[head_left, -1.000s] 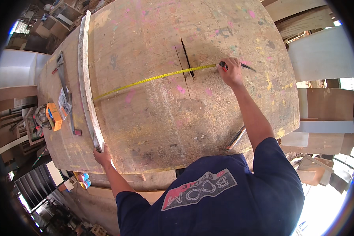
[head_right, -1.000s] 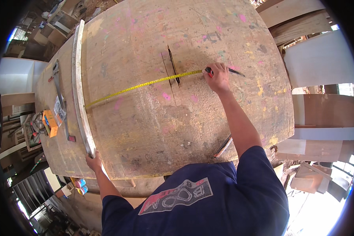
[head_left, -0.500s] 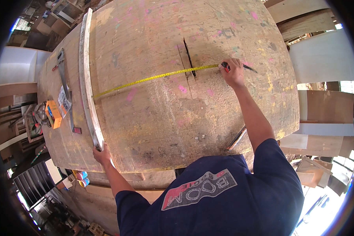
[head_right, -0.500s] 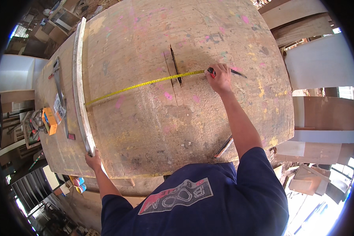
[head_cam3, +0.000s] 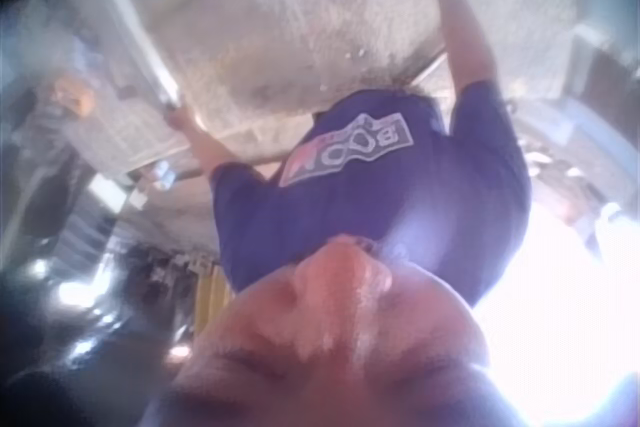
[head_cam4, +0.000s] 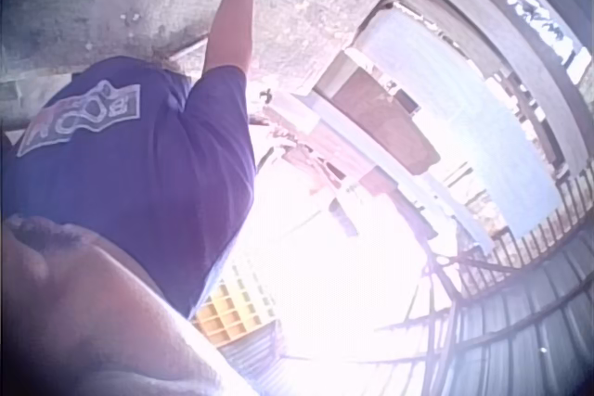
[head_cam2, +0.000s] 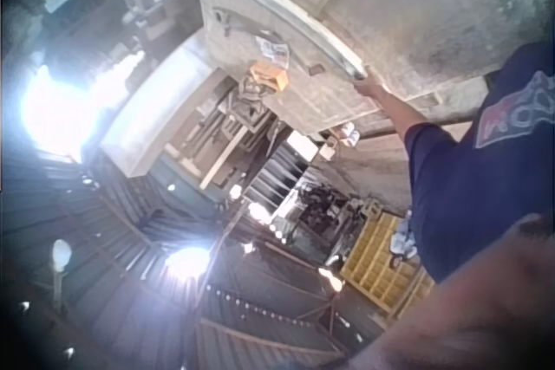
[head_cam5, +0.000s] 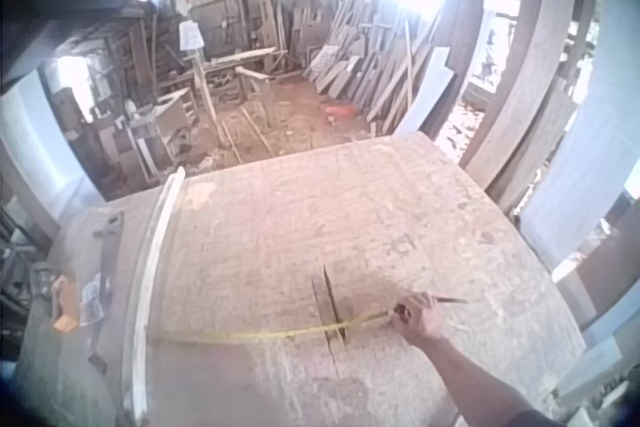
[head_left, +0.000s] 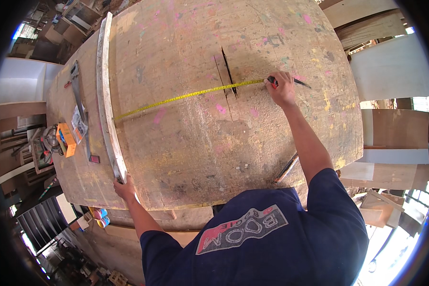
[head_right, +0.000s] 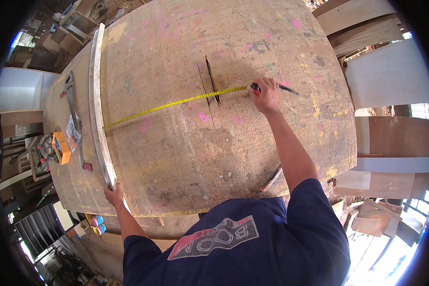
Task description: The person measures a wooden board on a worktable with a tape measure and a pencil, then positions a piece of lumber and hammers nails into it.
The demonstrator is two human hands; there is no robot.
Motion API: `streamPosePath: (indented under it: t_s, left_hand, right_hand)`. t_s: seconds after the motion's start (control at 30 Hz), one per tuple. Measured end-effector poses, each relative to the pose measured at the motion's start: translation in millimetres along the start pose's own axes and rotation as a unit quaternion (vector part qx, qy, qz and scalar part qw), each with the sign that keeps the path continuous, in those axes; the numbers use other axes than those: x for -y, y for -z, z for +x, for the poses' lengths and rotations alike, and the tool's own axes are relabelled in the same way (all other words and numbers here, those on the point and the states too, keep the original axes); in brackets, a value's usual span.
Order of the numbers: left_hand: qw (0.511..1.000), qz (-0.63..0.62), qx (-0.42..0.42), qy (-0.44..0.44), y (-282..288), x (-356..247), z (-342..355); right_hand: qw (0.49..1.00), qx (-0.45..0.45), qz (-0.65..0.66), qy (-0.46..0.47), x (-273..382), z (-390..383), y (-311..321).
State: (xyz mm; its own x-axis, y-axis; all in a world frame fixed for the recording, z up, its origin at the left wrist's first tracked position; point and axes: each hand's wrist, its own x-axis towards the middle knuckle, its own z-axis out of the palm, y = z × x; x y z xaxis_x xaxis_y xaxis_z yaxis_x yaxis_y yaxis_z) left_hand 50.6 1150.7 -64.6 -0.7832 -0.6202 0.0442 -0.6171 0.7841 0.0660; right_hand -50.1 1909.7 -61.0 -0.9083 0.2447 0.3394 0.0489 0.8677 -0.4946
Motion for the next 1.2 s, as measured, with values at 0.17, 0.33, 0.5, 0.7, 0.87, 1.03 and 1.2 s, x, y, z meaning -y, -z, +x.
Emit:
streamPosePath:
  t_s: [0.17, 0.33, 0.5, 0.7, 0.87, 1.03, 1.2]
  left_hand:
    - [1.000, 0.001, 0.000, 0.001, 0, 11, 2]
    - [1.000, -0.001, 0.007, 0.006, -4, 11, 4]
    - [1.000, 0.021, -0.007, 0.000, -7, 15, 5]
    - [1.000, 0.029, -0.009, 0.004, -6, 19, 4]
    - [1.000, 0.009, 0.016, 0.006, -1, 9, 3]
    - [1.000, 0.020, -0.001, 0.005, -5, 10, 4]
    - [1.000, 0.006, 0.011, 0.014, -16, 16, 3]
  right_hand:
    - [1.000, 0.000, 0.014, -0.001, 4, 1, -1]
    - [1.000, 0.002, 0.009, -0.004, 2, 1, -1]
    - [1.000, 0.000, 0.006, -0.001, 2, 2, -2]
    - [1.000, 0.008, 0.001, -0.004, 5, 2, -3]
    - [1.000, 0.001, 0.004, -0.004, 2, 1, -2]
    - [1.000, -0.001, 0.000, -0.010, -1, 0, -2]
    - [0.999, 0.030, -0.017, -0.025, 1, 7, 5]
